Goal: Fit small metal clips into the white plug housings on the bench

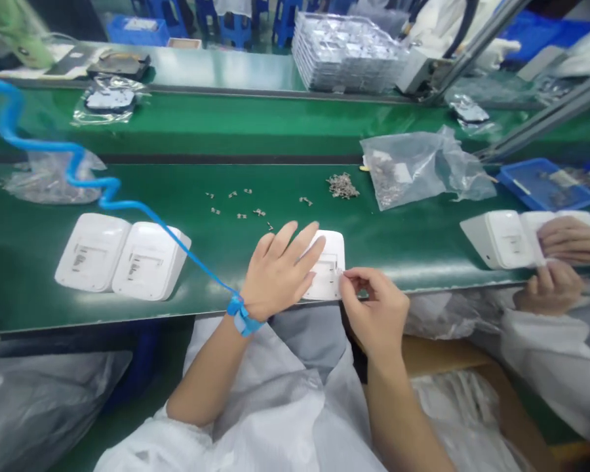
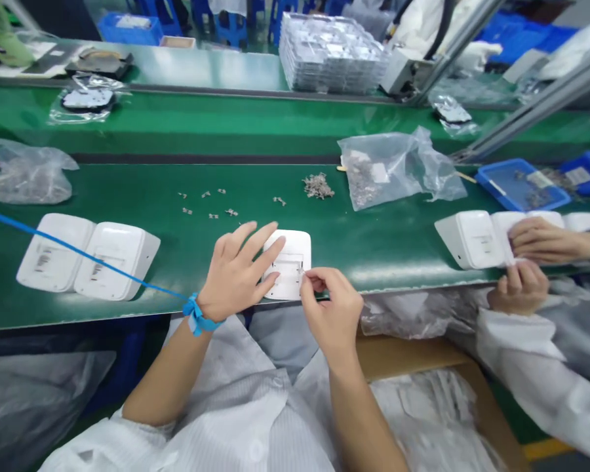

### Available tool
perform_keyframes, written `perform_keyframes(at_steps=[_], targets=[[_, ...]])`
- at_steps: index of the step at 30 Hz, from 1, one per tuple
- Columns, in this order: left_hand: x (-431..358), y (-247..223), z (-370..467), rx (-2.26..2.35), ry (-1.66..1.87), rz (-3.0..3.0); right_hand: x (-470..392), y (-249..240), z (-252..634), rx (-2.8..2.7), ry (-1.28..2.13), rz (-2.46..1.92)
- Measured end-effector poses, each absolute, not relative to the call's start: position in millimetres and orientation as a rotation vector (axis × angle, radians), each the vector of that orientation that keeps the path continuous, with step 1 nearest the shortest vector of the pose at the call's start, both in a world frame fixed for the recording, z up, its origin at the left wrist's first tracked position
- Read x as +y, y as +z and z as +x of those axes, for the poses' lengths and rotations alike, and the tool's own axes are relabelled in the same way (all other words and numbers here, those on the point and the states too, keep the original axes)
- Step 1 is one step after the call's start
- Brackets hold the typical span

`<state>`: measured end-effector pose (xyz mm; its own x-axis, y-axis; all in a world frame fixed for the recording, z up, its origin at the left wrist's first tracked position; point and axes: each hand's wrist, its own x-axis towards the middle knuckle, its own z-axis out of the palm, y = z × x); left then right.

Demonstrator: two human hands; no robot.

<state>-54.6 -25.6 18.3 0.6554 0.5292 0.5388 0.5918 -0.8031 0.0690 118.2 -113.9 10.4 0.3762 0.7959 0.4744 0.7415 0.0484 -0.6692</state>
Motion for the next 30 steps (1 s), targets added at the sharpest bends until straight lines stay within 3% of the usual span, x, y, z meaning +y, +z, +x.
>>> perform_keyframes(at_steps=[4,13,23,30], targets=[[-32,11,-42,-0.797,-0.701,-2.841,-116,-1,113,-1.333,-0.075,-1.717],[-70,-9,-37,-0.973,-0.949,-2.655,-119,-6,126,-1.609,-0.233,-1.567],[-62,-4,-47,-0.933,-1.056,-2.884,-123,-5,106,-1.584,-0.417,-1.784],[-61,-4,-51,-0.924,-1.077,-2.944,-124,-2,107,-1.592,-0.333,-1.806]])
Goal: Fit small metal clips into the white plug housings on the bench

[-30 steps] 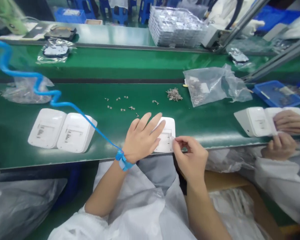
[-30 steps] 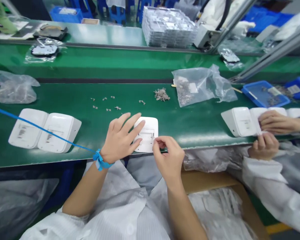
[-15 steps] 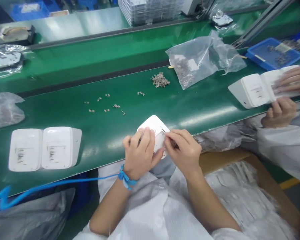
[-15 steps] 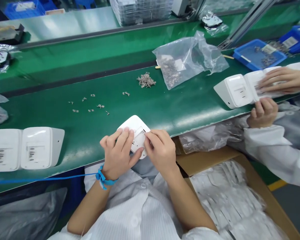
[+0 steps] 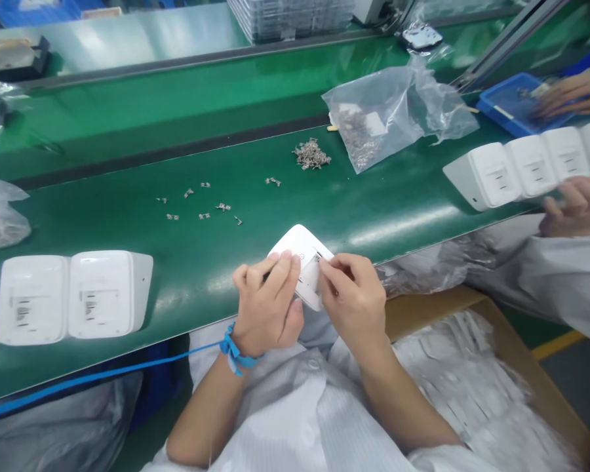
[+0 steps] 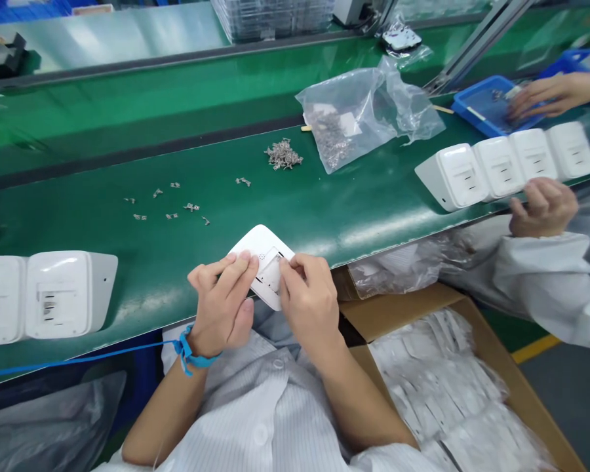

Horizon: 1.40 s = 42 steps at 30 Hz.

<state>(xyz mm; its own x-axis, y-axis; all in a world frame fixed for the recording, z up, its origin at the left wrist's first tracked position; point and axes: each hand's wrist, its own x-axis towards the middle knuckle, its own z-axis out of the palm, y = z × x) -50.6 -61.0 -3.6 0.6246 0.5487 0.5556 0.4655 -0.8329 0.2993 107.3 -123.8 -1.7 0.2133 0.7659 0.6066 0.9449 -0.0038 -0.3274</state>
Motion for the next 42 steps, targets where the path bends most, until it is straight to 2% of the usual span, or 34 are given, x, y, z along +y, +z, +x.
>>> perform_keyframes(at_steps=[8,15,24,26,30,32,35,39,42], targets=[[-65,-3,-50,0.914,0.941,2.708,-128,-9,105,-1.348,-0.273,-1.756],[-65,-3,-50,0.908,0.938,2.705,-128,-4,107,-1.526,-0.249,-1.772],[-71,3,-48,0.943,0.933,2.667,-109,5,110,-1.431,-0.148,-1.944],[-72,8,-45,1.055,0.9,2.669,-107,11,104,-1.429,-0.15,-1.971],[-69,18,-43,1.613,0.871,2.563,-95,26,109,-1.769,0.283,-1.637],[-67,19,-45,1.711,0.844,2.534,-72,32,124,-1.849,0.325,-1.554],[-65,16,-46,1.603,0.794,2.611,-13,31,155,-1.839,0.16,-1.68],[-61,8,-44,1.243,0.76,2.749,69,15,177,-1.976,0.206,-1.759],[-49,7,-42,0.986,0.733,2.811,94,5,175,-2.052,0.23,-1.682]])
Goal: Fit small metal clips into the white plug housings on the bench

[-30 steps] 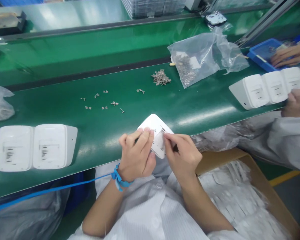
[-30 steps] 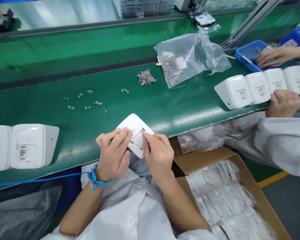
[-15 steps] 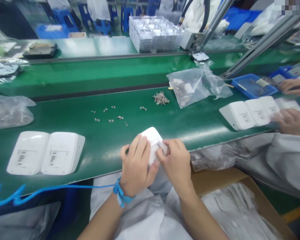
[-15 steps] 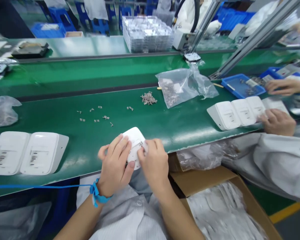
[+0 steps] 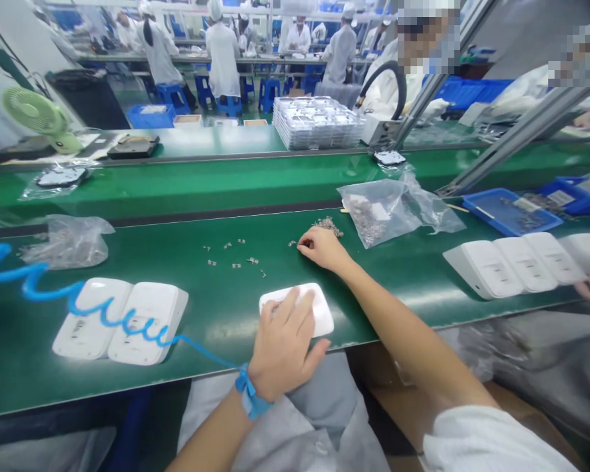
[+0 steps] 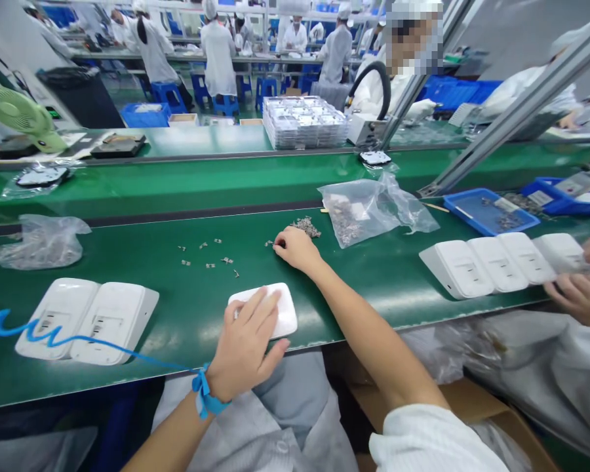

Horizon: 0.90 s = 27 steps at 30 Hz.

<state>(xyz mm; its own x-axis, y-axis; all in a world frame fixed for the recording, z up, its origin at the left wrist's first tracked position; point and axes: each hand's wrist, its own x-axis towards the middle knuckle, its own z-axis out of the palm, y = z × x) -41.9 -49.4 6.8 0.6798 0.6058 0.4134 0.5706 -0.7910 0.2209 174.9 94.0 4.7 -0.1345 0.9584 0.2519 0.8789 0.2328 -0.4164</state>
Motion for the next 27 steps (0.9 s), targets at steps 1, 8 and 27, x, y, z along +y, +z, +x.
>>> perform_keyframes(at_steps=[1,8,27], targets=[[-45,8,-42,0.931,0.723,2.82,95,2,173,-2.069,0.234,-1.653],[-16,19,-40,0.819,0.697,2.796,87,1,187,-1.959,0.188,-1.586],[-12,7,-36,0.697,0.635,2.914,81,-2,238,-1.768,-0.139,-1.721]])
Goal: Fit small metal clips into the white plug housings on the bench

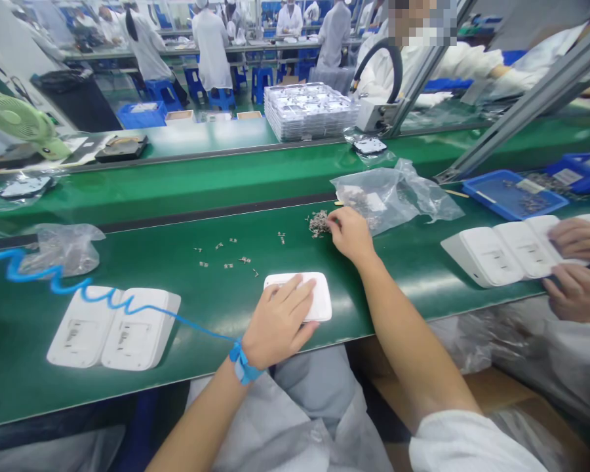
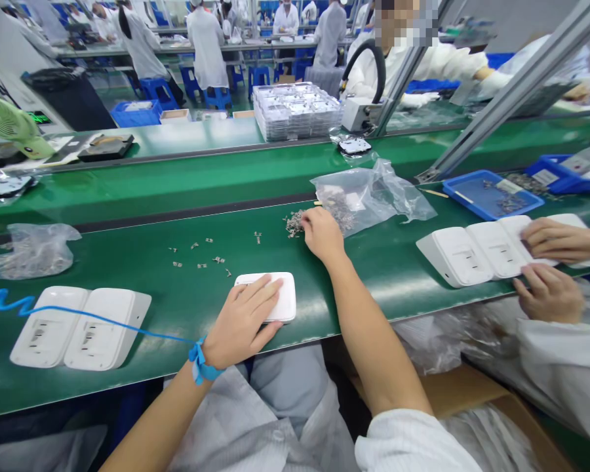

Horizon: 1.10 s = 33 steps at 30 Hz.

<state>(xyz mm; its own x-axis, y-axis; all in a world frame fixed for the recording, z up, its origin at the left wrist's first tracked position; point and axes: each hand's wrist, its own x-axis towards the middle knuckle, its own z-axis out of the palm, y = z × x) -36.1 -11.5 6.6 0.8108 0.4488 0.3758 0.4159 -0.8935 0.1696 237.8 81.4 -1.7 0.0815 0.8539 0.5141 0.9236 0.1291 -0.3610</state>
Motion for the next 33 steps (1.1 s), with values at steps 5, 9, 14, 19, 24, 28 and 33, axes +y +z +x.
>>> perform_keyframes(at_steps=[5,9,14,19,24,28,33], targets=[[-11,6,-34,0.675,0.649,2.899,85,-1,233,-1.575,0.114,-1.581],[-13,6,-35,0.745,0.829,2.802,77,8,216,-1.62,0.355,-1.446],[-12,4,-38,1.35,1.203,2.342,36,34,177,-1.799,0.555,-1.4],[-8,0,-39,1.457,0.95,2.205,-1,46,142,-2.173,0.394,-1.435],[-7,0,-39,1.399,0.881,2.18,-11,37,136,-2.3,0.126,-1.469],[-4,-1,-39,1.365,0.866,2.16,-16,38,134,-2.395,0.152,-1.477],[-3,-3,-39,1.376,0.881,2.175,-22,40,124,-2.468,0.027,-1.564]])
